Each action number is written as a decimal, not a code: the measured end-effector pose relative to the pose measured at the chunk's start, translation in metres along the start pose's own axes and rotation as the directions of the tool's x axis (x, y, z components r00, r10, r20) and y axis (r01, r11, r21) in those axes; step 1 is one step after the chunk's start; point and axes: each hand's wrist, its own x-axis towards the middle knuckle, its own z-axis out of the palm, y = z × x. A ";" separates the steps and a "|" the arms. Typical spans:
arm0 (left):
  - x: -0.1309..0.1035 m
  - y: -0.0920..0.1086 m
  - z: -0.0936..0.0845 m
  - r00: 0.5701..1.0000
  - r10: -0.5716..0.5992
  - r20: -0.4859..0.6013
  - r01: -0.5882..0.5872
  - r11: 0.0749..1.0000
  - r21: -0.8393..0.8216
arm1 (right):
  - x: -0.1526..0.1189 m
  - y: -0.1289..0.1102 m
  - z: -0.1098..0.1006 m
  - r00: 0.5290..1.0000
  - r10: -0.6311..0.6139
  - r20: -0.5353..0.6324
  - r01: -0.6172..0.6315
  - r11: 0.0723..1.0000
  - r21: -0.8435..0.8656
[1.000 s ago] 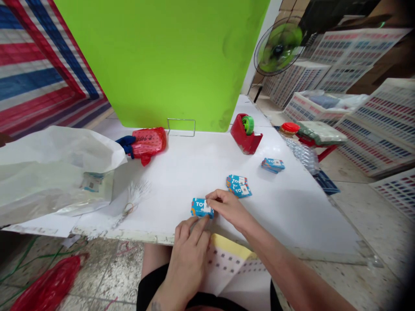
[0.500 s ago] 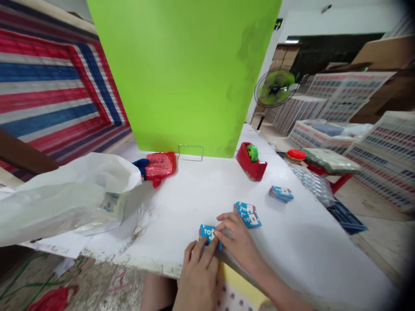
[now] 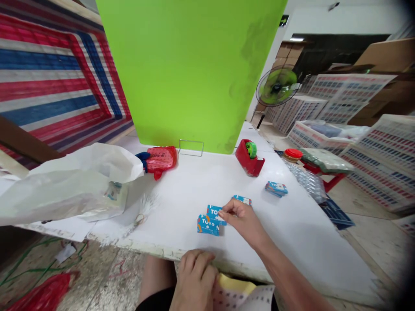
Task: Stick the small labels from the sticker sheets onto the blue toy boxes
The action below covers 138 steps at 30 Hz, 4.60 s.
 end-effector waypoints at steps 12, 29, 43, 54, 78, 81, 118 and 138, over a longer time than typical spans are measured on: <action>-0.003 0.008 0.006 0.998 -0.042 0.052 0.045 0.997 -0.057 | 0.000 0.006 0.006 0.997 0.071 0.022 -0.072 0.996 0.057; 0.026 -0.014 0.014 0.993 -0.074 0.096 0.062 0.991 0.122 | -0.004 0.018 0.021 0.985 -0.142 -0.098 0.120 0.972 -0.201; 0.012 0.012 -0.010 0.939 -0.253 0.233 0.321 0.888 -0.329 | 0.014 0.043 -0.058 0.983 0.152 -0.105 -0.148 0.988 0.038; 0.006 -0.002 -0.018 0.745 -0.619 0.248 0.584 0.426 -0.691 | -0.060 0.013 -0.071 0.966 0.066 0.251 0.060 0.883 -0.465; -0.006 0.019 0.017 0.622 -0.552 0.554 0.499 -0.266 -0.825 | -0.074 0.023 -0.105 0.872 0.138 0.470 0.189 0.790 -0.583; -0.006 0.019 0.016 0.608 -0.575 0.548 0.515 -0.240 -0.823 | -0.081 0.022 -0.093 0.943 0.014 0.334 0.227 0.706 -0.671; 0.005 0.035 0.024 0.734 -0.559 0.386 0.384 -0.127 -0.914 | -0.125 0.011 0.047 0.906 -0.411 0.104 0.388 0.705 -0.594; 0.022 -0.003 -0.006 0.998 0.030 0.050 -0.030 1.000 0.003 | 0.007 0.014 0.010 0.940 0.224 0.256 -0.206 0.974 -0.095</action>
